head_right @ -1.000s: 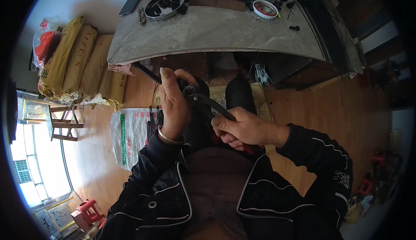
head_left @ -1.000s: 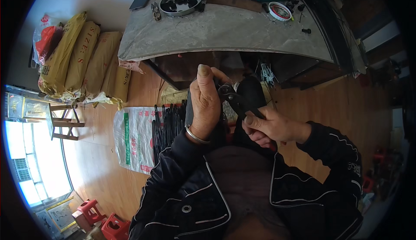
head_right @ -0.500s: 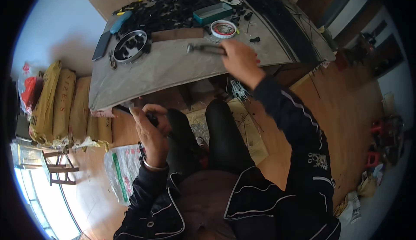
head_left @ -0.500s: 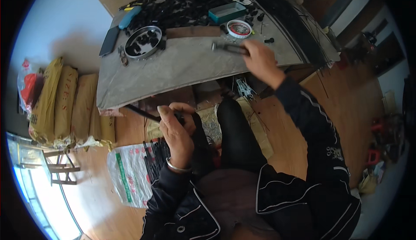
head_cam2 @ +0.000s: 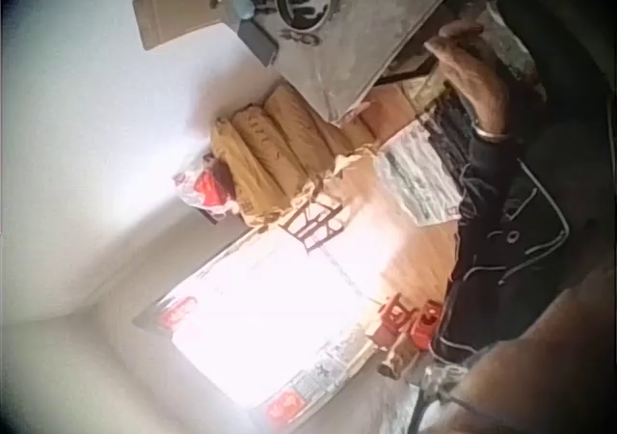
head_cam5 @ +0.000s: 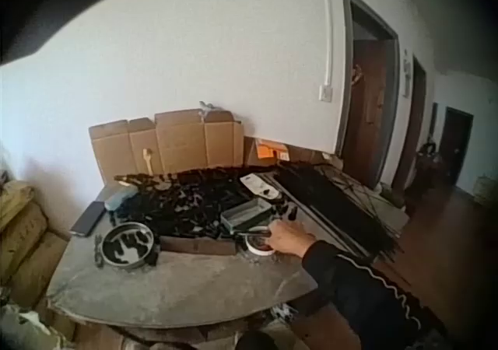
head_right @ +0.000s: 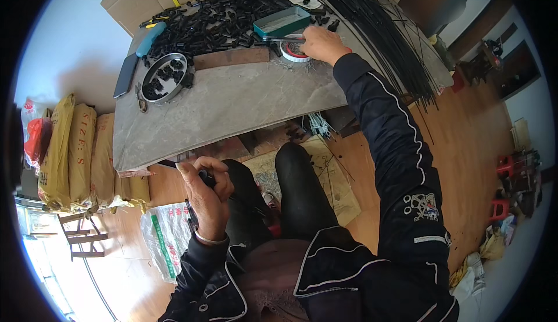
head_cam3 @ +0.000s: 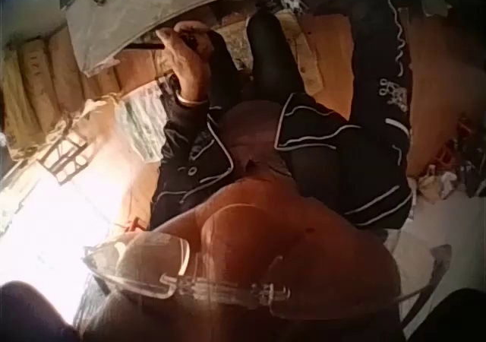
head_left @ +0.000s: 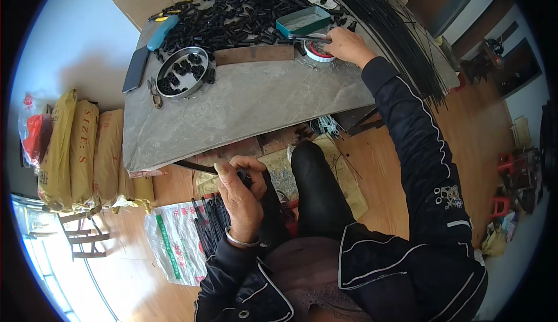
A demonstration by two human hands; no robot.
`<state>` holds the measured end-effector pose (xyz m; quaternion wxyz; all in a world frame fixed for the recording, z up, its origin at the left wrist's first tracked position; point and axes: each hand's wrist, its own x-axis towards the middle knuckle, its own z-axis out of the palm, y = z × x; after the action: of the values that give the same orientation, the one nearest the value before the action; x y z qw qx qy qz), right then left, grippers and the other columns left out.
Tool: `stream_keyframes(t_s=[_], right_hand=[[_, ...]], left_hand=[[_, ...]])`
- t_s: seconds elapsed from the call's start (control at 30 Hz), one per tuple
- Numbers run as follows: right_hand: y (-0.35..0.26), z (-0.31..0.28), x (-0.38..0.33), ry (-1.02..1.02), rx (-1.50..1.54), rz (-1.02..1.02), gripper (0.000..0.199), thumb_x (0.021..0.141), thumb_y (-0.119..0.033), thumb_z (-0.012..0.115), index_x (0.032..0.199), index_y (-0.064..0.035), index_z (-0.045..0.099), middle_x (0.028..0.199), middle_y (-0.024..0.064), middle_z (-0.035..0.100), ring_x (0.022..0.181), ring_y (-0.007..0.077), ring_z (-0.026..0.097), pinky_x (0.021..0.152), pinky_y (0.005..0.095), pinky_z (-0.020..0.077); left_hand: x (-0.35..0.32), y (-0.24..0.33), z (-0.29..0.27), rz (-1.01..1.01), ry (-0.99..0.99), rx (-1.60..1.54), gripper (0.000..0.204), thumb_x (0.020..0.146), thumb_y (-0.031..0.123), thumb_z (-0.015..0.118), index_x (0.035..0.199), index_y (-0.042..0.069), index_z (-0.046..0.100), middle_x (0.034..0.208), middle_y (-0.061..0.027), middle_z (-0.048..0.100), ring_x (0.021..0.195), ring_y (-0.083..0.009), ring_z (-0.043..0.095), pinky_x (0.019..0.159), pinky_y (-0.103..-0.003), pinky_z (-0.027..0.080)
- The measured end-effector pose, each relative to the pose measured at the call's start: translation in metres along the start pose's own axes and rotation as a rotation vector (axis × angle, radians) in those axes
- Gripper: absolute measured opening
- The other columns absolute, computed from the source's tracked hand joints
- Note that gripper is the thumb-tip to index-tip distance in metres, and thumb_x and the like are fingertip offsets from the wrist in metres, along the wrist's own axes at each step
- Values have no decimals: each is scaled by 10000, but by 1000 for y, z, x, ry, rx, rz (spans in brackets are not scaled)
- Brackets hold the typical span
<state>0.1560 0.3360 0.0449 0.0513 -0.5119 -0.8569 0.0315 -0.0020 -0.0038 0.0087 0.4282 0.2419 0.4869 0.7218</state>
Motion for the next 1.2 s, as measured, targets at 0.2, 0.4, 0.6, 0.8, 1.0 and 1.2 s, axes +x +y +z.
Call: stream_keyframes(t_s=[0.2,0.4,0.6,0.8,1.0,1.2], right_hand=[[-8,0,4,46,19,36,381,812,-328,633,1033,-23,690,961,193,676,935,348,646,831,422,485],[5,-13,-2,-13,65,-6,412,765,-340,664,995,0,692,910,218,671,897,351,651,804,408,491],[-9,-13,-6,-53,36,45,371,767,-302,665,1014,-26,690,1019,204,671,977,359,639,850,418,486],[-10,-15,-5,6,71,68,369,780,-308,667,1010,-19,681,1045,209,663,998,363,633,864,427,482],[-6,-12,-10,-63,10,75,378,779,-311,666,1028,-28,685,995,205,669,960,347,639,846,405,483],[-2,-7,-3,22,163,57,396,790,-295,673,1100,-50,671,1072,167,666,1035,328,621,891,402,472]], left_hand=[[2,-1,-6,-2,-1,-12,680,987,594,261,795,8,550,470,35,341,403,-48,255,394,-221,200],[0,0,-7,-6,-2,-43,669,997,572,258,795,6,550,470,32,341,402,-51,259,394,-220,208],[-6,2,-7,0,-2,-35,663,1002,560,259,792,4,551,470,30,344,403,-52,267,396,-221,216],[-10,5,-9,9,-2,-33,659,1001,560,268,792,2,551,470,29,345,403,-54,272,398,-219,219],[-15,5,-7,3,-13,-47,652,1004,552,269,799,0,549,473,27,348,406,-55,274,401,-218,224],[-16,3,-7,3,-23,-54,646,1008,542,266,799,-1,547,475,24,350,408,-55,275,404,-216,223]])
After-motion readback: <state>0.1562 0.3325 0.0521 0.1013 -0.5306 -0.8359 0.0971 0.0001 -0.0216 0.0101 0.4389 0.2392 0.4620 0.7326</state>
